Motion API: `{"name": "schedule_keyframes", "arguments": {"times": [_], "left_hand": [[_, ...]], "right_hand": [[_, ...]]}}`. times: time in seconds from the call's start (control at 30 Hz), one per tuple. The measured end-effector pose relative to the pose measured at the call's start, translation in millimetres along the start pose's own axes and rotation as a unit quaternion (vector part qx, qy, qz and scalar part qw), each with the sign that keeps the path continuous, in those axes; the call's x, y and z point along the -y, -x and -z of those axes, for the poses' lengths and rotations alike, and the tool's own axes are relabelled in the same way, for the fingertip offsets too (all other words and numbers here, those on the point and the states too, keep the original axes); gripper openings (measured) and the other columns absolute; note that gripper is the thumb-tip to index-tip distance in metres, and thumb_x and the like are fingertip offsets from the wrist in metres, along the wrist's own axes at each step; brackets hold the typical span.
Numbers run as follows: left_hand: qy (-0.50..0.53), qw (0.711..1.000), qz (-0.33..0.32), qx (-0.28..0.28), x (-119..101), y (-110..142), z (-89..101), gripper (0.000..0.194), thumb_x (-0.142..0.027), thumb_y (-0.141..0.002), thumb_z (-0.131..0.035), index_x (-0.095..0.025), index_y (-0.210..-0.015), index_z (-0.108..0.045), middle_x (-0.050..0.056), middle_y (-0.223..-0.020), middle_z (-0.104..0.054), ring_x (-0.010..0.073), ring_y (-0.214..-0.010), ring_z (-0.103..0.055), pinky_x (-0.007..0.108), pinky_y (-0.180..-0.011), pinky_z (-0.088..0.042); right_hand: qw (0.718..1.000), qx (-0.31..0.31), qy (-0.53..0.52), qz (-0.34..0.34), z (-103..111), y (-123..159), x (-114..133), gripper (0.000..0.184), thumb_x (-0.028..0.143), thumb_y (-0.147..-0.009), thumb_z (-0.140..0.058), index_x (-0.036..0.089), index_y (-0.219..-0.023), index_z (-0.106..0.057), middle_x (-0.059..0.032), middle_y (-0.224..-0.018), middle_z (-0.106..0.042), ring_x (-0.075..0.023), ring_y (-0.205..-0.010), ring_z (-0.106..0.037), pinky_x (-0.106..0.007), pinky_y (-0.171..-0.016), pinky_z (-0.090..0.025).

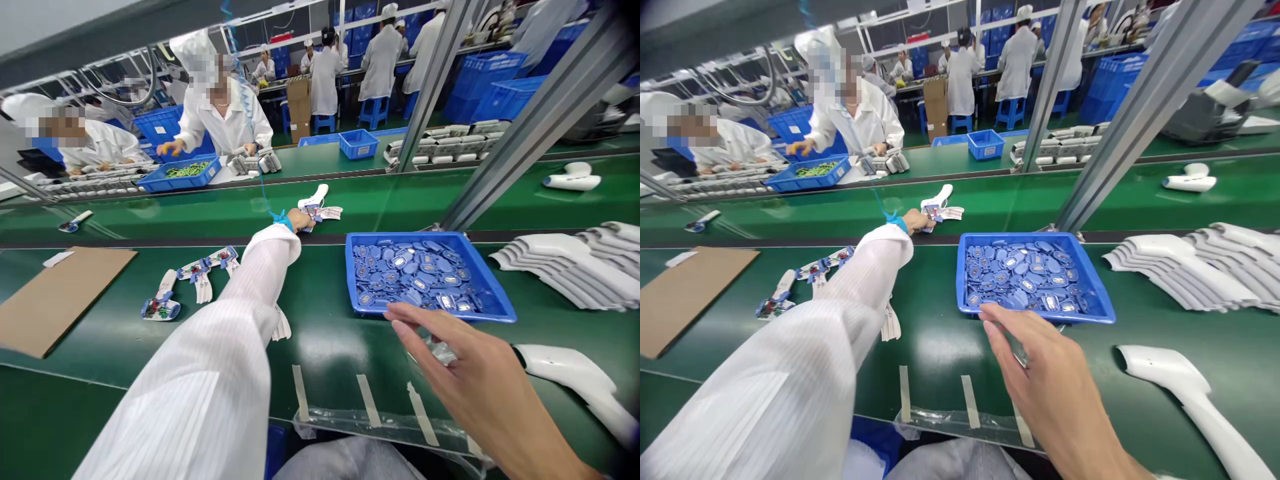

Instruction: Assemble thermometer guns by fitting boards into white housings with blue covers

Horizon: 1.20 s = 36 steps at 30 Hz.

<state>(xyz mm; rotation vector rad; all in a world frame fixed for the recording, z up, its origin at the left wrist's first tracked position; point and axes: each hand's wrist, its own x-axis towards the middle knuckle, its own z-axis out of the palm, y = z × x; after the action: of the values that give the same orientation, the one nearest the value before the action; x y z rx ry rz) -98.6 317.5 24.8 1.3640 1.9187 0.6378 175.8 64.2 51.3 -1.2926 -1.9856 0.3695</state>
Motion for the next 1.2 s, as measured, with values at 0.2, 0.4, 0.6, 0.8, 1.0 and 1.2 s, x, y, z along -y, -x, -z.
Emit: {"name": "schedule_keyframes", "arguments": {"times": [0.2, 0.4, 0.6, 0.8, 1.0, 1.2], "left_hand": [[0.099, 0.988, -0.084, 0.08, -10.8, 81.2, 53.2, 0.01, -0.003, -0.087, -0.06, -0.011, -0.093, -0.064, 0.005, -0.086, -0.066, 0.0109, -0.073, -0.062, 0.029, -0.077, -0.055], [0.154, 0.958, -0.115, 0.212, 15.7, 223.7, 47.8, 0.035, -0.014, -0.08, -0.069, -0.018, -0.115, -0.063, 0.005, -0.104, -0.067, 0.0161, -0.083, -0.064, 0.028, -0.074, -0.052], [0.257, 0.935, -0.042, 0.242, 53.5, 290.0, -14.3, 0.033, -0.028, -0.084, -0.074, -0.017, -0.109, -0.057, 0.003, -0.099, -0.06, 0.0136, -0.082, -0.056, 0.027, -0.076, -0.048], [0.272, 0.921, -0.05, 0.275, 58.4, 312.1, -44.7, 0.042, -0.045, -0.09, -0.071, -0.021, -0.121, -0.057, 0.001, -0.095, -0.058, 0.0116, -0.077, -0.051, 0.022, -0.067, -0.046], [0.157, 0.971, -0.055, 0.169, 56.9, 320.1, -65.7, 0.03, -0.049, -0.094, -0.061, -0.024, -0.109, -0.059, -0.001, -0.081, -0.061, 0.0106, -0.06, -0.052, 0.022, -0.056, -0.042], [0.112, 0.988, -0.031, 0.101, 63.2, 306.7, -63.3, 0.033, -0.054, -0.096, -0.056, -0.022, -0.102, -0.059, -0.001, -0.078, -0.063, 0.0111, -0.056, -0.053, 0.023, -0.053, -0.04]], "right_hand": [[0.999, -0.034, 0.0, 0.011, 17.5, -33.7, -7.8, 0.034, 0.042, -0.098, -0.058, 0.027, -0.126, -0.069, -0.0022, -0.121, -0.074, -0.0239, -0.109, -0.07, -0.038, -0.084, -0.062], [0.993, 0.061, -0.104, 0.012, -2.2, -38.8, 16.4, 0.044, 0.047, -0.101, -0.053, 0.025, -0.138, -0.061, -0.005, -0.138, -0.065, -0.025, -0.128, -0.06, -0.047, -0.109, -0.049], [0.981, 0.091, -0.163, -0.057, -20.3, 11.9, 23.6, 0.026, 0.044, -0.098, -0.06, 0.03, -0.115, -0.074, -0.0019, -0.12, -0.071, -0.0207, -0.11, -0.067, -0.036, -0.091, -0.056], [0.994, 0.062, -0.07, -0.05, -16.5, 44.2, 14.9, 0.019, 0.028, -0.098, -0.059, 0.026, -0.091, -0.077, -0.0019, -0.098, -0.072, -0.0174, -0.088, -0.064, -0.032, -0.077, -0.051], [0.997, -0.02, 0.056, 0.043, -15.0, 60.8, 27.6, 0.018, 0.019, -0.102, -0.051, 0.02, -0.095, -0.067, -0.0044, -0.096, -0.071, -0.019, -0.086, -0.061, -0.036, -0.078, -0.038], [0.996, -0.03, 0.056, -0.068, -3.2, 78.0, -6.0, 0.019, 0.031, -0.102, -0.05, 0.02, -0.093, -0.062, -0.0057, -0.095, -0.068, -0.0203, -0.088, -0.061, -0.035, -0.078, -0.042]]}}
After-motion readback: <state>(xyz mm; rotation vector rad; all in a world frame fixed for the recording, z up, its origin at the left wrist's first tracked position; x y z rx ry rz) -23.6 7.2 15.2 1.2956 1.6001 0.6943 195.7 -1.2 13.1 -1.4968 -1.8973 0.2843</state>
